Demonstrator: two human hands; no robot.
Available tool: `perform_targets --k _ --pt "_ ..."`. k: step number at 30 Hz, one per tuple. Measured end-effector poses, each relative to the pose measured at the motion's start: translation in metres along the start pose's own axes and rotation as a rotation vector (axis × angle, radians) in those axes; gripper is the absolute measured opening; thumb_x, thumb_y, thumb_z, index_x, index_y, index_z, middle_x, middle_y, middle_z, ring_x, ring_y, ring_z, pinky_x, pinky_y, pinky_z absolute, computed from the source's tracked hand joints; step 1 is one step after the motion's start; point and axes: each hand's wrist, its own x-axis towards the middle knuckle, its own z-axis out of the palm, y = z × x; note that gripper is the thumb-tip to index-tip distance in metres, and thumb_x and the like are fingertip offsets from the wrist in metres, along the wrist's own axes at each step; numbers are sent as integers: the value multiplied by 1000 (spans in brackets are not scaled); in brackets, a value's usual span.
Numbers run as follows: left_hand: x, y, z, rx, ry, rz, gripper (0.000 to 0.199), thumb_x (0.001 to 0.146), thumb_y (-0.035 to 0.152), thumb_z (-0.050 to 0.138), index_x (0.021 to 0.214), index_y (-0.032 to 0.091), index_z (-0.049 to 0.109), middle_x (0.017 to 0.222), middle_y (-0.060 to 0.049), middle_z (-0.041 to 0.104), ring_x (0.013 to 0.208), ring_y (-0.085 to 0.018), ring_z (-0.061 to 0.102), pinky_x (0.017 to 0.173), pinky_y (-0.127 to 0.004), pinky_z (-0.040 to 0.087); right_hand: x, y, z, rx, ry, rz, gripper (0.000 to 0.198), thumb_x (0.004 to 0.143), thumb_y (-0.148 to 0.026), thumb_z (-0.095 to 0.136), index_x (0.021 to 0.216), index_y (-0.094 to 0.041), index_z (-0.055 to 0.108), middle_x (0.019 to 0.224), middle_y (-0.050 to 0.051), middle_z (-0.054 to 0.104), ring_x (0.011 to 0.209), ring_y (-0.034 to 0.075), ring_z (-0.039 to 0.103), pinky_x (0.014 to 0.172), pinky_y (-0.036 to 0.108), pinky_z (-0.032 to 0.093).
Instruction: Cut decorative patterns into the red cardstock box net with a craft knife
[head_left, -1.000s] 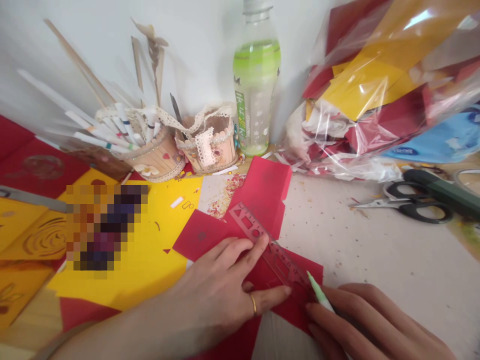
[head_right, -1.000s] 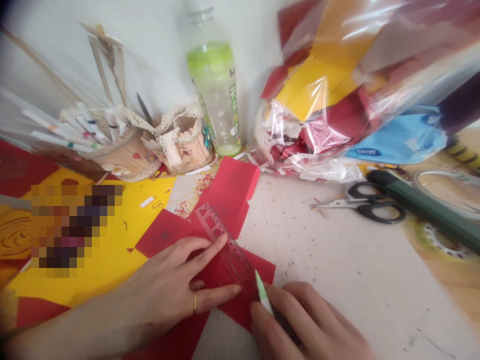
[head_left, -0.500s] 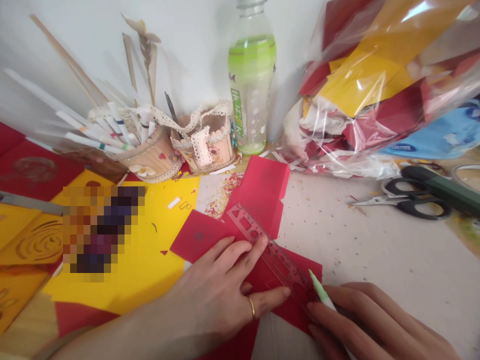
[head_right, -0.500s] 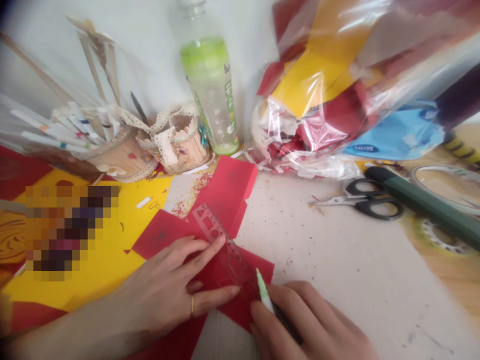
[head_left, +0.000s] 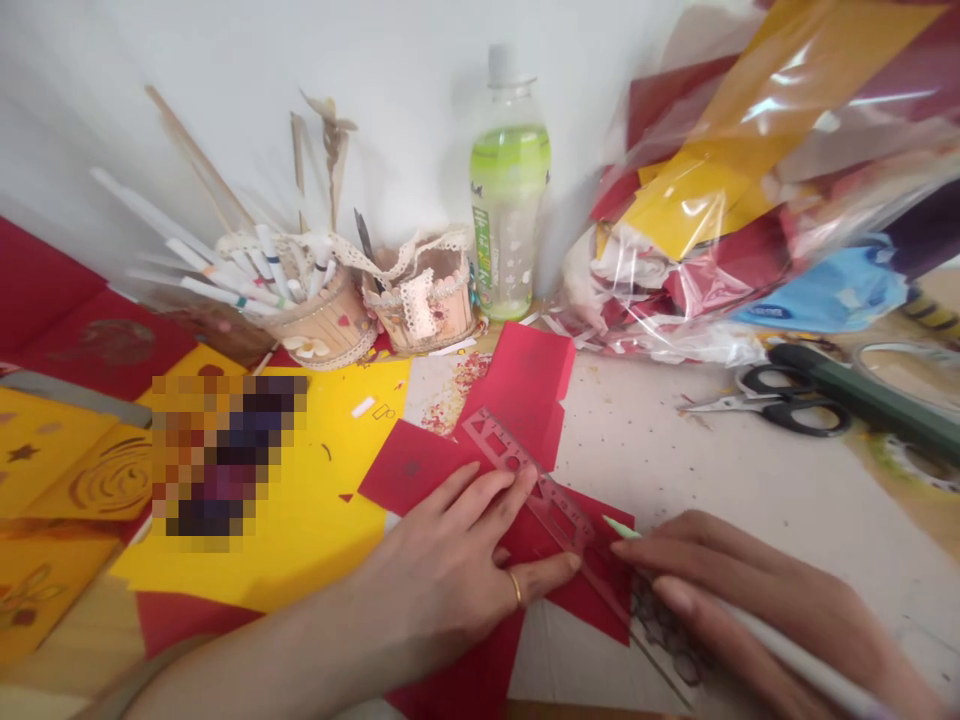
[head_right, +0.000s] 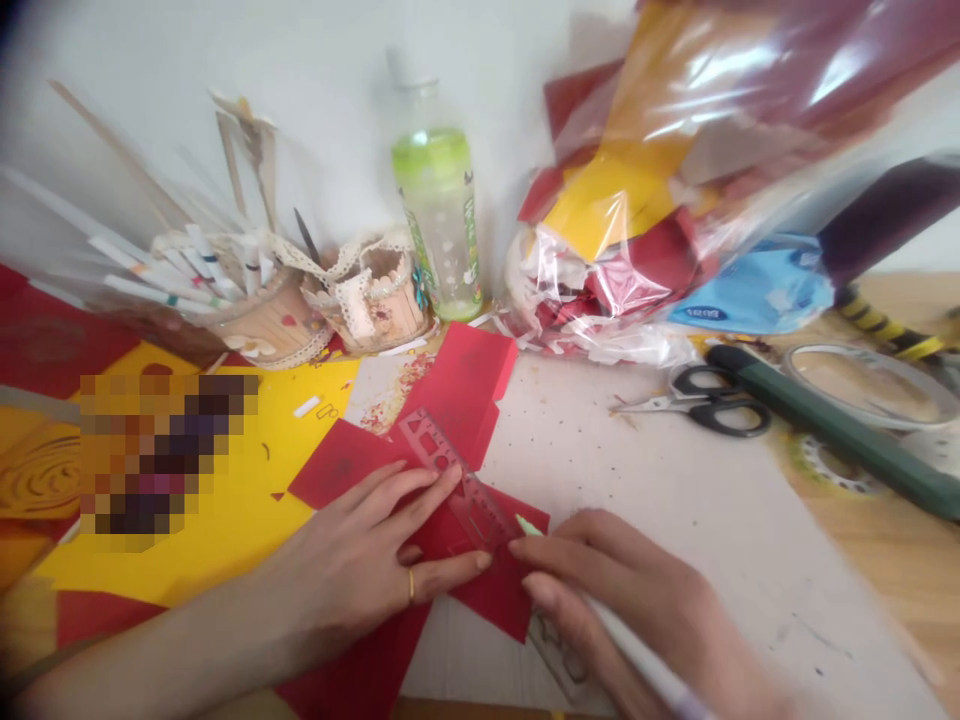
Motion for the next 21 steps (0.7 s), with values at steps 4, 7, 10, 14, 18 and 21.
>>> perform_targets --k 4,7,10,14,18,21 --pt "0 -2 3 -41 -4 30 44 92 35 47 134 41 33 139 -15 39 127 -31 36 96 -54 32 23 -5 -9 141 -87 119 9 82 -24 53 80 -25 62 61 -1 67 49 15 63 40 21 50" --pt "1 -2 1 -49 -4 40 43 92 34 47 133 39 35 139 -17 38 128 -32 35 96 -56 32 35 -5 0 226 -138 228 11 77 -17 53 68 -21 49 50 -5 56 39 9 52 35 16 40" --pt "1 -2 -1 -65 -18 52 43 91 33 48 133 35 36 139 -21 36 128 -35 34 95 -56 33 40 -2 13 289 -200 258 14 76 -15 50 65 -20 44 48 -7 49 39 7 45 35 15 35" --pt "0 -1 -2 -63 -10 50 42 92 31 48 132 35 38 138 -21 37 128 -35 34 95 -56 34 41 1 19 311 -231 280 15 77 -18 48 63 -21 41 49 -7 47 41 8 43 36 17 32" --pt "0 -1 -2 -75 8 64 42 94 31 44 134 36 35 138 -22 37 128 -36 34 93 -57 36 38 2 18 313 -261 289 15 76 -18 47 63 -21 41 49 -6 49 44 9 44 39 19 34" --pt "1 -1 -2 -70 14 63 41 93 32 45 134 36 37 137 -22 38 127 -37 35 92 -57 37 36 2 19 347 -281 326 15 78 -20 48 65 -21 41 49 -5 51 43 9 45 39 19 34"
